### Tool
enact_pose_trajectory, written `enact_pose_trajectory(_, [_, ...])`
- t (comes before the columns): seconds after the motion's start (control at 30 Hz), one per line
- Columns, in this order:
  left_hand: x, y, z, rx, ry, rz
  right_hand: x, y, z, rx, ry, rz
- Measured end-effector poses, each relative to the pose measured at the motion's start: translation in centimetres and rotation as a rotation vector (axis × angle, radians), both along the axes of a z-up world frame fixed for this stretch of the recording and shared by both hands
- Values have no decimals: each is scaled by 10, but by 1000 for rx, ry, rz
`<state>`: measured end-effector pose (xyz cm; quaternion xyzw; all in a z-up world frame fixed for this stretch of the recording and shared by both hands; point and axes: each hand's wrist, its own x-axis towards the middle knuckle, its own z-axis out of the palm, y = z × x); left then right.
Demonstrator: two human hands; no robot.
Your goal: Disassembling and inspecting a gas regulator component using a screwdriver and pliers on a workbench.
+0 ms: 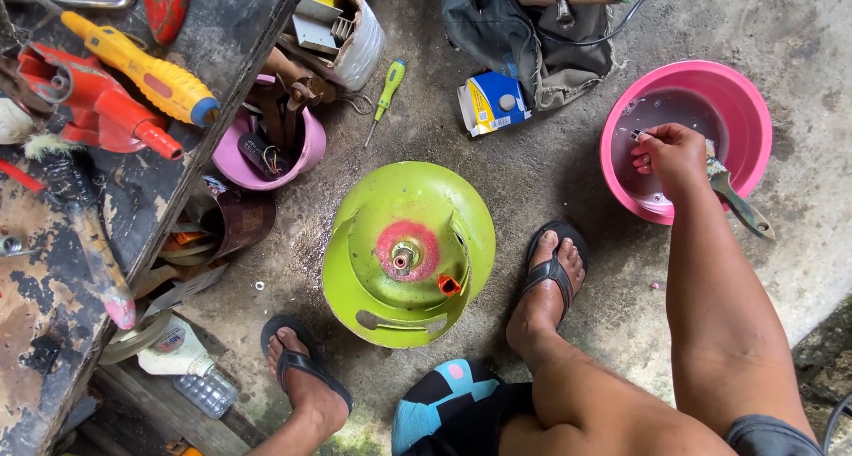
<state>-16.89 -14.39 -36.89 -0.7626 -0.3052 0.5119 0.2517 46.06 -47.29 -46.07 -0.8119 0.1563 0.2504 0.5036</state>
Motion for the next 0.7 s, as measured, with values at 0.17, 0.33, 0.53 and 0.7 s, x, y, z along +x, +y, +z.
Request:
enact_pose_trajectory(0.17, [5,14,-25,29,-120,15,1,7,55,-42,-374,-16])
enact_pose_trajectory(0.33, [27,34,-43,71,-256,44,14,-11,105,177,-779,-174])
enact_pose_trajectory(0.53, [-32,217,31,48,-737,213,4,-56,28,-390,-399,140])
enact_pose_trajectory(0.7, [-164,252,246,-185,-2114,748,42,-41,17,-447,-764,213])
